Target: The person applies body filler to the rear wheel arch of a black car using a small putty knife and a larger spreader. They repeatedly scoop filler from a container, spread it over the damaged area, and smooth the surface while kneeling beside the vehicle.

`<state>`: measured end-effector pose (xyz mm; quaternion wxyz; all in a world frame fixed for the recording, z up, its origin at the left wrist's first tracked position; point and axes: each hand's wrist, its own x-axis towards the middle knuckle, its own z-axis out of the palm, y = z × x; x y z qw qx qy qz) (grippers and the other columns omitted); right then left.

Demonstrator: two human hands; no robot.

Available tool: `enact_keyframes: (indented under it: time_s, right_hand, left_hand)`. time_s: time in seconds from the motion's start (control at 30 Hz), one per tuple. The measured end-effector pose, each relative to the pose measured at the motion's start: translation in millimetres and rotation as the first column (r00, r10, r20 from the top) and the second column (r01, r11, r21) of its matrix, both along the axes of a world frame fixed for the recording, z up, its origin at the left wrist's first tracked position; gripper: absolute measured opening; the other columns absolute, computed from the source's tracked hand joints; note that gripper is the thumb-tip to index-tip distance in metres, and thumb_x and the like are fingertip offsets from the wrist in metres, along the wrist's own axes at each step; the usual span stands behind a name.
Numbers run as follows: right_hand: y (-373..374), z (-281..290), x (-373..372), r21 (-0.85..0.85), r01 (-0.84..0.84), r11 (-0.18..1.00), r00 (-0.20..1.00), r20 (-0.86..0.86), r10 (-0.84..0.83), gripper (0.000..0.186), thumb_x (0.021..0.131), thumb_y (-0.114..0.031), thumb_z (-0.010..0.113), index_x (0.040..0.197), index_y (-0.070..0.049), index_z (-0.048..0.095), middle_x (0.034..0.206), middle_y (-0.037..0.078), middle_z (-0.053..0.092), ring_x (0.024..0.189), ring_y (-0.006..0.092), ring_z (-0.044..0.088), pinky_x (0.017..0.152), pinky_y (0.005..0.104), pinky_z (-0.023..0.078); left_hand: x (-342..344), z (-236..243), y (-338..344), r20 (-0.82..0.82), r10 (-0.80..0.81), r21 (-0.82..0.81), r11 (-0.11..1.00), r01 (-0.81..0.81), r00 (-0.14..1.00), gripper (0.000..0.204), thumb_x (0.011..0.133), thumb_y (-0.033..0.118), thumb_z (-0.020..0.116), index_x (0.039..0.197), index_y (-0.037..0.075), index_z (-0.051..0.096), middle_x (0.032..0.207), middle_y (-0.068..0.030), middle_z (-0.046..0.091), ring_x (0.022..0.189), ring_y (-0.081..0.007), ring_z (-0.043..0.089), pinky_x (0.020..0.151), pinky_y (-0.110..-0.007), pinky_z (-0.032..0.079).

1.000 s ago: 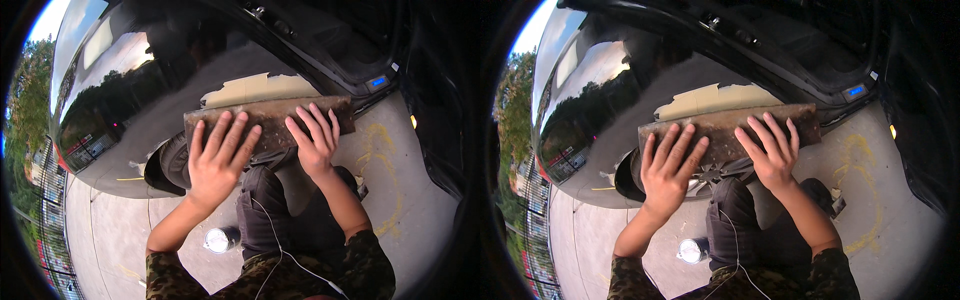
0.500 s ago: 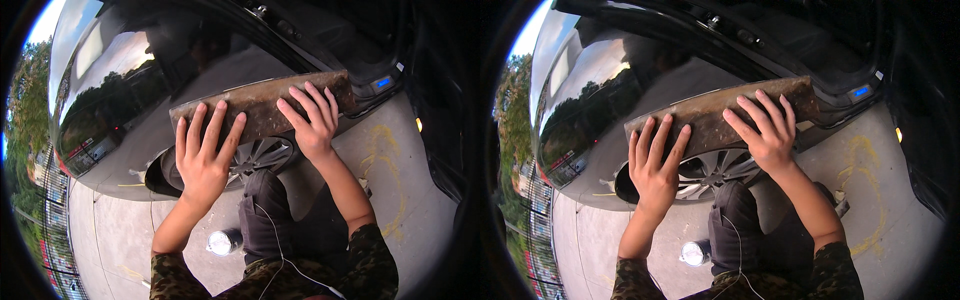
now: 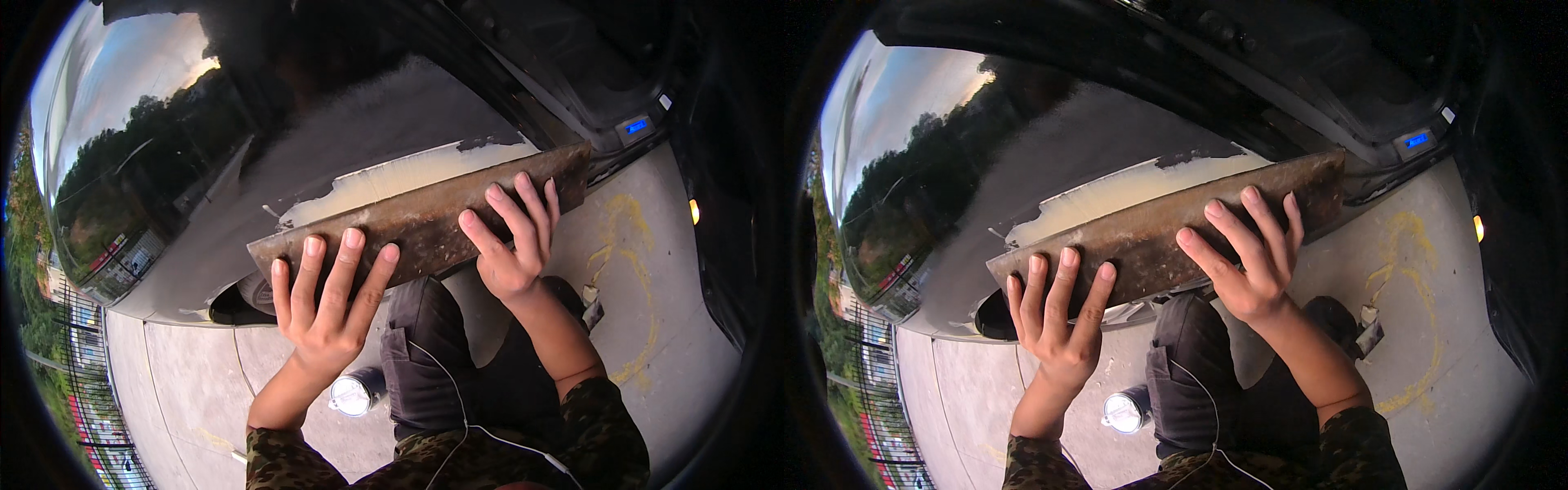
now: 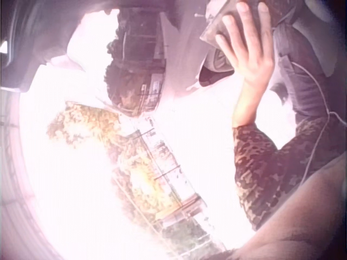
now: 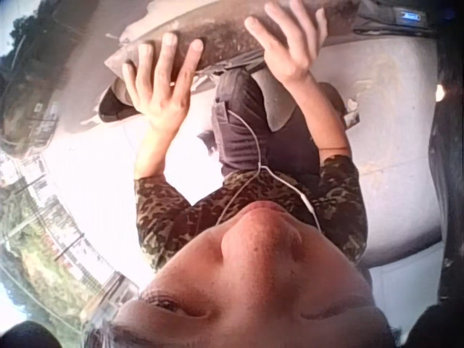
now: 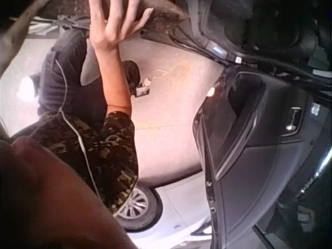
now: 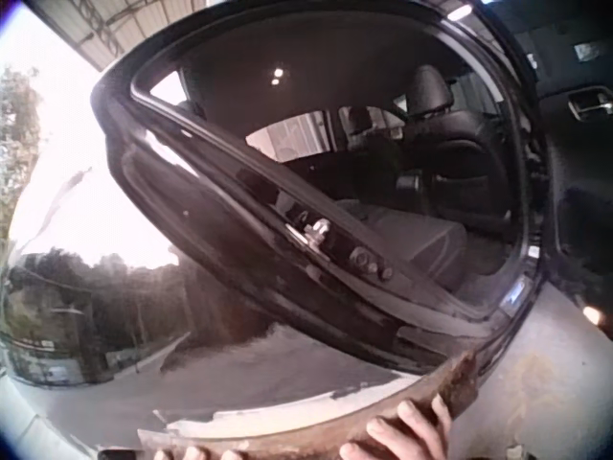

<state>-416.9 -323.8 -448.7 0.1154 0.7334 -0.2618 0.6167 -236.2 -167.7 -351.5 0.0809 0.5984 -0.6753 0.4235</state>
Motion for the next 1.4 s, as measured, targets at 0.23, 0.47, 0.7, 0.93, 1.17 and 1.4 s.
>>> enact_keyframes:
  time_s: [0.23, 0.47, 0.7, 0.93, 1.17, 1.4]
  right_hand:
    - [-2.0, -26.7, 7.7, -0.014, -0.006, 1.0, 0.999, 0.042, 0.006, 0.024, 0.088, -0.019, 0.079, 0.11, -0.028, 0.08, 0.129, 0.003, 0.068, 0.132, 0.0366, 0.058, 0.117, 0.0648, 0.033]
    - [8.5, -31.8, 1.8, 0.02, -0.005, 1.0, 0.999, 0.033, 0.005, 0.025, 0.088, -0.016, 0.076, 0.11, -0.025, 0.081, 0.129, 0.004, 0.07, 0.131, 0.0347, 0.06, 0.116, 0.0636, 0.034]
    - [28.9, 7.0, -15.8, 0.01, 0.066, 0.998, 0.998, 0.006, -0.067, 0.027, 0.088, -0.014, 0.073, 0.112, -0.024, 0.081, 0.128, 0.005, 0.071, 0.128, 0.0321, 0.063, 0.115, 0.0621, 0.035]
    - [0.1, 28.8, 8.8, 0.003, 0.084, 0.996, 0.995, 0.057, -0.084, 0.027, 0.091, -0.014, 0.069, 0.114, -0.023, 0.08, 0.131, 0.003, 0.07, 0.132, 0.0296, 0.06, 0.117, 0.0618, 0.034]
    - [13.8, -4.4, 5.1, 0.048, 0.059, 0.997, 0.997, 0.039, -0.061, 0.026, 0.091, -0.011, 0.07, 0.112, -0.023, 0.081, 0.129, 0.001, 0.071, 0.131, 0.0293, 0.06, 0.116, 0.0597, 0.035]
    - [31.5, 31.6, -20.4, 0.04, 0.111, 0.993, 0.994, 0.009, -0.111, 0.027, 0.089, -0.016, 0.07, 0.112, -0.027, 0.081, 0.125, -0.001, 0.072, 0.127, 0.0268, 0.062, 0.115, 0.0562, 0.034]
  left_hand:
    - [5.9, -23.8, -0.5, -0.013, -0.029, -0.031, 0.999, 0.028, 1.0, 0.037, 0.095, 0.025, 0.065, 0.129, 0.033, 0.075, 0.14, 0.0003, 0.067, 0.134, -0.0267, 0.057, 0.122, -0.048, 0.029]
    - [-2.2, -24.9, 6.6, -0.086, -0.058, 0.007, 0.998, 0.059, 0.995, 0.041, 0.092, 0.016, 0.062, 0.129, 0.028, 0.075, 0.142, -0.0046, 0.064, 0.137, -0.0295, 0.054, 0.12, -0.05, 0.031]
    - [-14.8, 13.0, 21.9, -0.097, -0.082, 0.063, 0.994, 0.088, 0.992, 0.042, 0.093, 0.021, 0.062, 0.133, 0.027, 0.073, 0.146, -0.0016, 0.063, 0.138, -0.0289, 0.055, 0.119, -0.055, 0.03]
    - [3.8, 32.1, -5.5, 0.004, -0.072, -0.02, 0.997, 0.072, 0.997, 0.044, 0.093, 0.016, 0.058, 0.135, 0.024, 0.071, 0.144, -0.0038, 0.065, 0.133, -0.0288, 0.059, 0.115, -0.051, 0.036]
    - [-1.4, 6.5, 6.4, -0.011, -0.071, 0.047, 0.996, 0.072, 0.997, 0.045, 0.094, 0.019, 0.059, 0.137, 0.025, 0.07, 0.147, -0.0013, 0.062, 0.137, -0.0265, 0.056, 0.118, -0.05, 0.033]
    - [-19.1, 38.4, 18.5, -0.044, -0.055, 0.053, 0.997, 0.057, 0.998, 0.047, 0.092, 0.017, 0.061, 0.137, 0.025, 0.069, 0.147, -0.0032, 0.062, 0.138, -0.0308, 0.055, 0.118, -0.056, 0.033]
